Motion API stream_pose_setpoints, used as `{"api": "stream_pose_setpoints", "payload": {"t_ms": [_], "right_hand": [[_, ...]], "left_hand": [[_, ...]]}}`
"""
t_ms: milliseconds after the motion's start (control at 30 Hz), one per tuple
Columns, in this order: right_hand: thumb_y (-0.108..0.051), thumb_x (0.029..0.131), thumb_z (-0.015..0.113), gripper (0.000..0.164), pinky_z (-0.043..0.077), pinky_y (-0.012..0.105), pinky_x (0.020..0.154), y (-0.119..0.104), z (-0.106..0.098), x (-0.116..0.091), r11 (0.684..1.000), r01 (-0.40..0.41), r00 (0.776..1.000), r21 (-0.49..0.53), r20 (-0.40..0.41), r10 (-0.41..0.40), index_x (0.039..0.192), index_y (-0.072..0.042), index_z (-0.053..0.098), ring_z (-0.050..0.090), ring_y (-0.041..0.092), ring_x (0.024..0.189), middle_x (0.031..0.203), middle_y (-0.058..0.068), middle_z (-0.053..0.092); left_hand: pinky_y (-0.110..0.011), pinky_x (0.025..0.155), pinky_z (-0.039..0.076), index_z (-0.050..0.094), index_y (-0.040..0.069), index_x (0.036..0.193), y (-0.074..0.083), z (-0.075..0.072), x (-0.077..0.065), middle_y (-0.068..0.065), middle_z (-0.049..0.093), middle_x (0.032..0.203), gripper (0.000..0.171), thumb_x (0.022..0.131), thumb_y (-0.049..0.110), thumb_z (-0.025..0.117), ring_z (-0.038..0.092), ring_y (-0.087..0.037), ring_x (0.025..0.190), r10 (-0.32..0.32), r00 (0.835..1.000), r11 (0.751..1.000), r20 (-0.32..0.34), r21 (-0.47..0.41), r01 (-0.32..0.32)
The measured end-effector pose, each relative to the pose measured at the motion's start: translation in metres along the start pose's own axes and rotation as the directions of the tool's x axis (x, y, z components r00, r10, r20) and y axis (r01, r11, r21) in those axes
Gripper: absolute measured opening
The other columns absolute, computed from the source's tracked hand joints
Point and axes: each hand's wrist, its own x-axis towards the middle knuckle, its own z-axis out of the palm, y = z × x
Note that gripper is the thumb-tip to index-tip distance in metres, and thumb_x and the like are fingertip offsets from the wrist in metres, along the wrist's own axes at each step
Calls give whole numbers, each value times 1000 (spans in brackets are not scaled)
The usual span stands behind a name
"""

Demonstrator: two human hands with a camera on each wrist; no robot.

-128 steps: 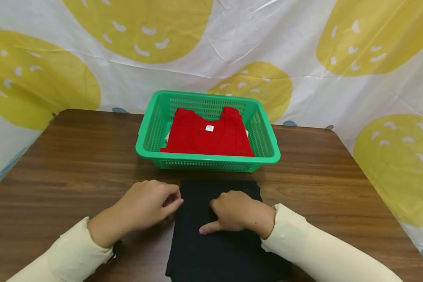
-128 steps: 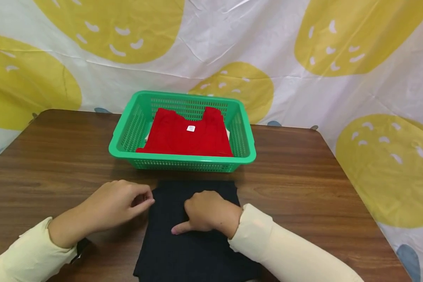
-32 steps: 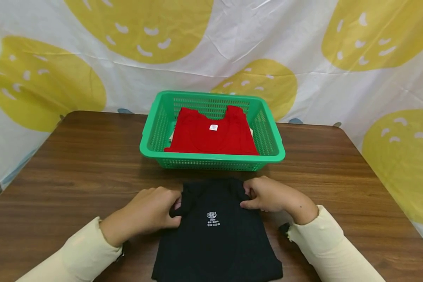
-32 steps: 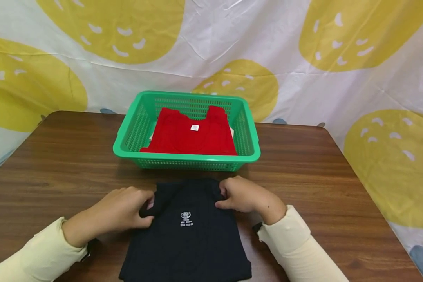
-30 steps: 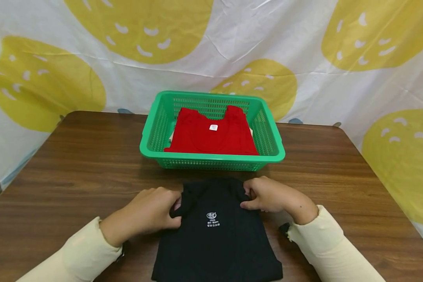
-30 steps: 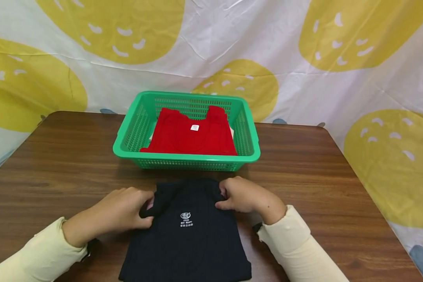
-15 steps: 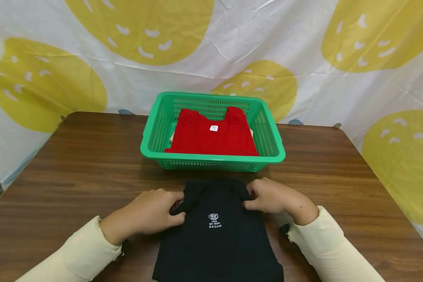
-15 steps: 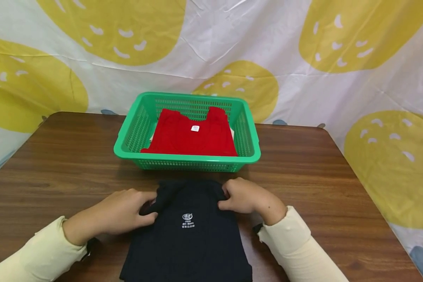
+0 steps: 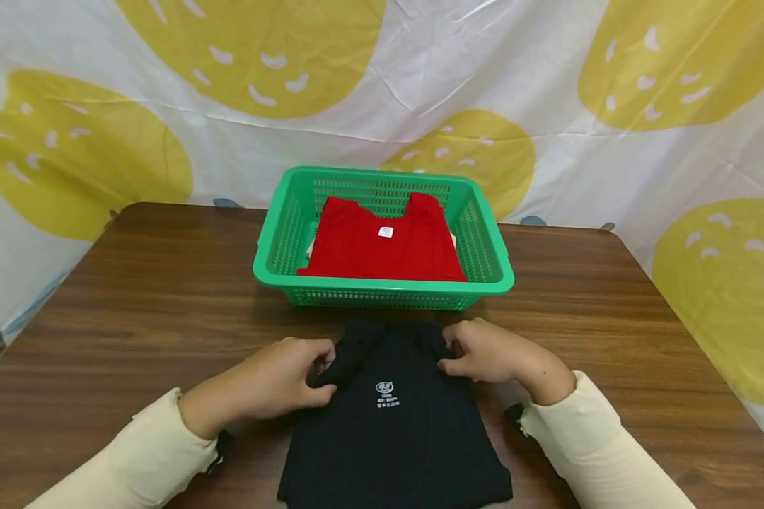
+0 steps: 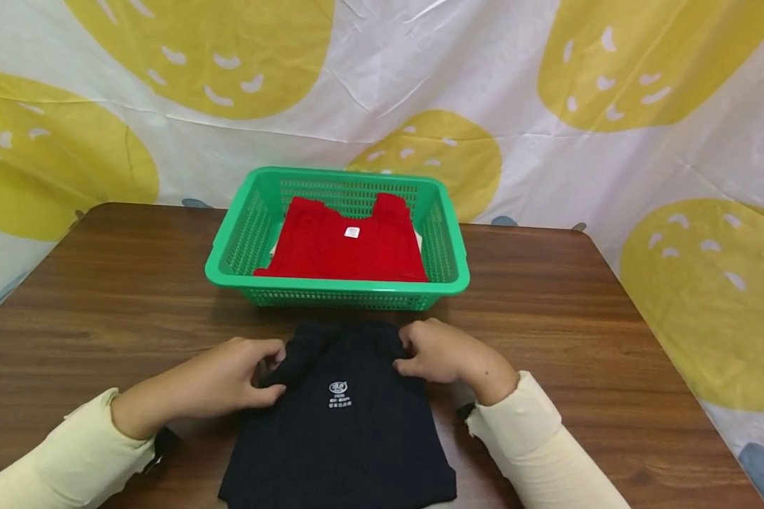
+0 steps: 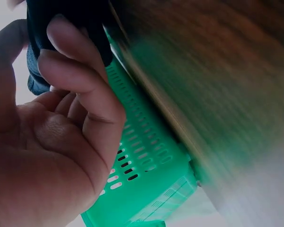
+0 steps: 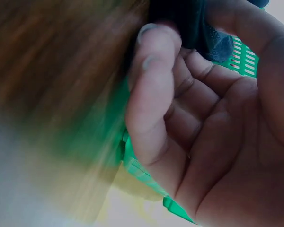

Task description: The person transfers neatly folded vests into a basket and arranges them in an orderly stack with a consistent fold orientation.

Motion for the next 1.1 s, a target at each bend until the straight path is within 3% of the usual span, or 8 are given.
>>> {"api": "stream_pose_setpoints", "payload": {"t_ms": [233,333,500,667,800,1100], "right_hand": [[-14,92,69,16,49,25,54,1,-1,0,999,49,999,20,-14,-48,85,-8,56,54,8,49,60,-2,53],[-13,92,70,15,49,25,55,1,-1,0,998,54,998,33,-14,-53,97,-5,58,54,8,49,60,-2,54],[-13,92,70,47,51,25,56,1,-2,0,997,48,999,57,-4,-48,132,3,52,56,9,49,63,-2,56],[-9,91,69,62,51,26,55,0,-1,1,996,51,999,72,-4,-51,146,0,41,56,9,50,66,-1,57],[-9,90,69,64,50,26,54,0,-1,1,996,38,999,78,4,-38,146,-2,40,55,9,51,65,-1,56],[-8,90,68,48,49,26,56,0,-2,-1,994,19,1000,105,9,-20,131,-3,43,54,11,48,61,0,54]], "left_hand": [[-22,54,37,56,17,87,1,0,0,6,50,72,20,83,20,75,43,-7,58,-14,1000,1000,-3,-1,14],[-23,56,39,57,17,90,1,0,0,5,53,75,20,83,19,75,45,-7,60,-14,1000,1000,-1,-8,14],[-23,64,45,58,15,102,-1,0,0,6,58,83,25,84,19,76,50,-7,67,3,1000,1000,-3,-22,-3],[-25,71,47,55,13,120,-2,-1,-2,6,60,88,40,86,19,76,54,-7,77,23,1000,1000,-5,-18,-23],[-25,68,46,54,14,117,-2,-1,-2,7,59,85,38,86,19,76,53,-8,73,17,1000,1000,3,-18,-17],[-27,72,50,58,21,105,-1,0,0,13,64,86,25,87,19,75,59,-5,76,-6,999,999,34,-34,7]]}}
